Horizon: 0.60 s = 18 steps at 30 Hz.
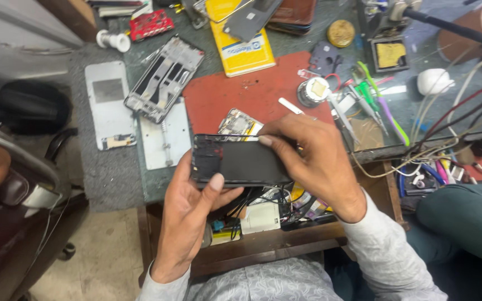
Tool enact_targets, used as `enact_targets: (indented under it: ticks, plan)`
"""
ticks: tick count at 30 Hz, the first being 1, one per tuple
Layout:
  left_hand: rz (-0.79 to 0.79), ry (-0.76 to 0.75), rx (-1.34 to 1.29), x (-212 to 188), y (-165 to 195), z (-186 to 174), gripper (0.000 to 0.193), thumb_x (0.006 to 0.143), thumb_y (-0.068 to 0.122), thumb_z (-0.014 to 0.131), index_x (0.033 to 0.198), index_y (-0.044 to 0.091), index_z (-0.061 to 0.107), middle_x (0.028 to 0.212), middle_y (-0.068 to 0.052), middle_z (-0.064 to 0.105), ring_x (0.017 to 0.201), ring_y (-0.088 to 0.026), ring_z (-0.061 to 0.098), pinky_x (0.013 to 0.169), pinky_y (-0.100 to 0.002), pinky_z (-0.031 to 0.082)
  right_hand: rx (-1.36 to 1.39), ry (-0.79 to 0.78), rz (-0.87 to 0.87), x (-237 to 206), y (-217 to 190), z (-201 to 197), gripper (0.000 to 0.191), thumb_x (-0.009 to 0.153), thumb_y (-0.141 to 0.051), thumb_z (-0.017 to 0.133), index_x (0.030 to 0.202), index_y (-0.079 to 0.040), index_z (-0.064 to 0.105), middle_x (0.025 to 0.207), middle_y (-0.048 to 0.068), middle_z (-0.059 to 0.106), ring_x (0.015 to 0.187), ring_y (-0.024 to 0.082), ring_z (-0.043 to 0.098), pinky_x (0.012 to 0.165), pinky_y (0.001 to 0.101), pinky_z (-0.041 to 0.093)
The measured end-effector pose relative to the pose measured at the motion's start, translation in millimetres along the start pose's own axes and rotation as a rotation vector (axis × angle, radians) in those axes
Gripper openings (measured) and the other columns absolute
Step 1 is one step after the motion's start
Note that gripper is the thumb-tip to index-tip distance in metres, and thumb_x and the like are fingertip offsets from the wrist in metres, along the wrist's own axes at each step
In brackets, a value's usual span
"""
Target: The person disassembles a smartphone, removes the battery, cleans internal components with a brush, applies adhesive, and reassembles the device. They handle the battery, back cover, and internal parts, using a screwdriver, tweezers, and a brush.
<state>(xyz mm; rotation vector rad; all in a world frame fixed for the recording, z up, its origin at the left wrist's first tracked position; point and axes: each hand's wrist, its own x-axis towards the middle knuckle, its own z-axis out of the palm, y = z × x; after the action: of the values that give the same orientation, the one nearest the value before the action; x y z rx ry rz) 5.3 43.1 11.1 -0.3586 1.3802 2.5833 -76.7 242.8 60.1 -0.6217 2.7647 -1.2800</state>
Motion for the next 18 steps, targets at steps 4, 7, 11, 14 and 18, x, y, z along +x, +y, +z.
enact_targets:
  ticks: [4,7,11,14,18]
  plan:
    - [0.010,-0.002,-0.020,1.1,-4.6,6.1,0.067,0.094,-0.001,0.063,0.152,0.003,0.029,0.135,-0.014,0.057,0.119,-0.023,0.066,0.096,-0.042,0.062,0.030,0.024,0.047,-2.7,5.4,2.4,0.010,0.094,-0.009,0.070,0.101,-0.003,0.073,0.091,0.010,0.075,0.077,0.022,0.073,0.066,0.0326,0.054]
    - [0.022,-0.007,-0.033,3.1,-9.7,6.4,0.069,0.094,-0.003,0.063,0.153,0.004,0.028,0.137,-0.016,0.057,0.117,-0.025,0.067,0.096,-0.042,0.061,0.101,0.030,0.124,-2.9,11.0,6.2,0.012,0.097,-0.010,0.068,0.105,-0.002,0.072,0.085,0.009,0.074,0.075,0.015,0.073,0.067,0.0302,0.055]
    - [0.044,-0.006,-0.063,4.8,-9.4,-3.4,0.075,0.095,-0.003,0.062,0.157,0.008,0.023,0.139,-0.015,0.056,0.118,-0.026,0.066,0.096,-0.043,0.062,0.291,0.056,0.224,4.4,20.7,10.3,0.013,0.105,-0.011,0.062,0.107,0.000,0.067,0.085,0.006,0.075,0.081,0.010,0.070,0.071,0.0262,0.055]
    - [0.029,-0.008,-0.042,4.5,-8.0,-7.6,0.072,0.096,-0.002,0.062,0.158,0.006,0.024,0.140,-0.016,0.056,0.118,-0.026,0.066,0.097,-0.043,0.062,0.482,0.116,0.197,8.7,27.5,10.2,0.014,0.109,-0.010,0.060,0.113,0.002,0.064,0.091,0.005,0.072,0.084,0.009,0.068,0.075,0.0237,0.055]
    - [0.058,0.038,-0.047,3.7,-4.5,-10.2,0.068,0.098,0.001,0.059,0.157,0.006,0.026,0.135,-0.017,0.060,0.116,-0.028,0.069,0.096,-0.043,0.063,0.431,0.260,0.151,10.1,37.0,-7.9,0.013,0.117,-0.009,0.060,0.115,0.003,0.063,0.092,0.006,0.071,0.081,0.008,0.066,0.070,0.0211,0.050]
